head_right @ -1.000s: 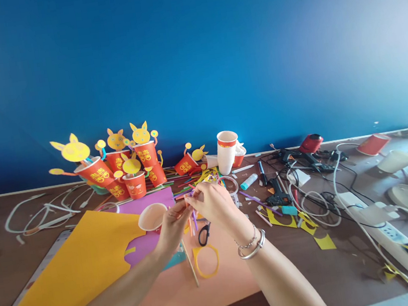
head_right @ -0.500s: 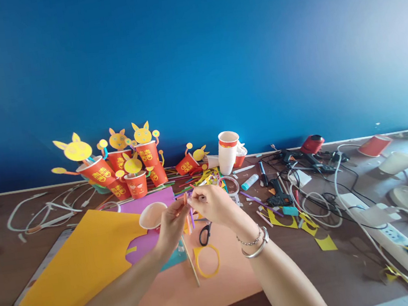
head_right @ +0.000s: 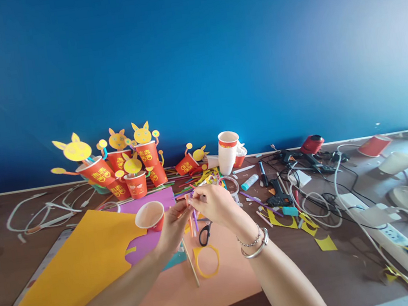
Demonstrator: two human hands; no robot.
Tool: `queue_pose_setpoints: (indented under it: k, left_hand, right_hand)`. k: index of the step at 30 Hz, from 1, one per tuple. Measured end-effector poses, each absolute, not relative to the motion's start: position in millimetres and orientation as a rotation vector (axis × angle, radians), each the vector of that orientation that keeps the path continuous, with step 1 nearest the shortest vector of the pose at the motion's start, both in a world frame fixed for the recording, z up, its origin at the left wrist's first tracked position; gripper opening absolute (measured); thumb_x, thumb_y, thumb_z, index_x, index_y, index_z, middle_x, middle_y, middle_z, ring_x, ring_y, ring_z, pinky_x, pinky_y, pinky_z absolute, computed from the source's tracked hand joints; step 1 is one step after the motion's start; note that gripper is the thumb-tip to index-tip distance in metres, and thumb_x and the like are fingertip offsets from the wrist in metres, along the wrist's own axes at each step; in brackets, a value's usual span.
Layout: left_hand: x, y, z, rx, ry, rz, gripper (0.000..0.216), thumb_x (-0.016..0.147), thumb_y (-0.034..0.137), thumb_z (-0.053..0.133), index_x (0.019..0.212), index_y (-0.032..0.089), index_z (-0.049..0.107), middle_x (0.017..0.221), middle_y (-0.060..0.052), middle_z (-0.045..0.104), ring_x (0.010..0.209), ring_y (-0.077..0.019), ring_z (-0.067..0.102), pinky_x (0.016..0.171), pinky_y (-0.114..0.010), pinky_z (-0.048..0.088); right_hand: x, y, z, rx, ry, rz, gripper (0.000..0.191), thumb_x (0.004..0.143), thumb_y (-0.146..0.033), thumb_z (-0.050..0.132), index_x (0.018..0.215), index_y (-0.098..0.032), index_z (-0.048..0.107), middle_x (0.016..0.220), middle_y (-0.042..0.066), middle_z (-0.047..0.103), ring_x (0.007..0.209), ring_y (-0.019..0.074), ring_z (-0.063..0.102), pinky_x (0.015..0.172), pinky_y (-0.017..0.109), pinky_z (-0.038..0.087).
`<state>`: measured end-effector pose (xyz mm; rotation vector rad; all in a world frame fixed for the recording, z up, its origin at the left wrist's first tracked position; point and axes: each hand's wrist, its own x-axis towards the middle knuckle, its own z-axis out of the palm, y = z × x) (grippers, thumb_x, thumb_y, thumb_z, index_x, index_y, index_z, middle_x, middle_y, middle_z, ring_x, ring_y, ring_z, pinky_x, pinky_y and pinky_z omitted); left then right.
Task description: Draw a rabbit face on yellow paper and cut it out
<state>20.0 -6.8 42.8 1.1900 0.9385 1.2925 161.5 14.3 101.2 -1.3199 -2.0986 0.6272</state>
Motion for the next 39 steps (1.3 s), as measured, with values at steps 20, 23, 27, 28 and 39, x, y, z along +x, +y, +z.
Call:
queue_pose_setpoints:
  k: [20,23,27,28,39]
  left_hand:
    - [20,-9,45,1.302,0.952,1.298,0.025,0.080,0.040,0.062,0.085,0.017,0.072,0.078,-0.004,0.068,0.077,-0.0190,0.059,0.071,-0.026,0.044]
    - [19,-9,45,1.318,0.942,1.280,0.027,0.082,0.040,0.060,0.086,0.016,0.071,0.076,-0.003,0.067,0.074,-0.0176,0.057,0.067,-0.025,0.043]
    - [16,-7,50,1.381,0.978,1.239,0.028,0.080,0.041,0.061,0.083,0.015,0.070,0.073,-0.004,0.066,0.069,-0.0163,0.056,0.062,-0.024,0.042]
    - [16,-6,52,1.402,0.994,1.223,0.028,0.079,0.041,0.061,0.081,0.015,0.070,0.073,-0.004,0.066,0.068,-0.0162,0.056,0.061,-0.024,0.042]
    - [16,-5,55,1.244,1.059,1.221,0.031,0.068,0.043,0.070,0.079,0.015,0.068,0.072,-0.004,0.069,0.068,-0.0182,0.065,0.064,-0.027,0.051]
  right_hand:
    - [163,19,102,-1.208,-2.062,0.590,0.007,0.079,-0.025,0.064,0.085,-0.022,0.067,0.092,0.004,0.065,0.089,0.0168,0.060,0.079,0.029,0.044]
    - [162,22,102,-1.120,-2.026,0.706,0.004,0.075,-0.017,0.065,0.074,-0.020,0.067,0.093,0.004,0.064,0.092,0.0165,0.060,0.082,0.029,0.045]
    - [162,25,100,-1.078,-1.986,0.788,0.005,0.074,-0.018,0.066,0.070,-0.019,0.068,0.093,0.005,0.064,0.090,0.0166,0.061,0.082,0.030,0.046]
    - [163,25,100,-1.070,-1.980,0.795,0.006,0.074,-0.019,0.066,0.069,-0.018,0.068,0.093,0.005,0.064,0.088,0.0164,0.061,0.081,0.030,0.046]
    - [172,34,100,-0.991,-1.935,0.973,0.010,0.074,-0.027,0.069,0.075,-0.017,0.070,0.094,0.006,0.066,0.091,0.0173,0.061,0.085,0.032,0.046]
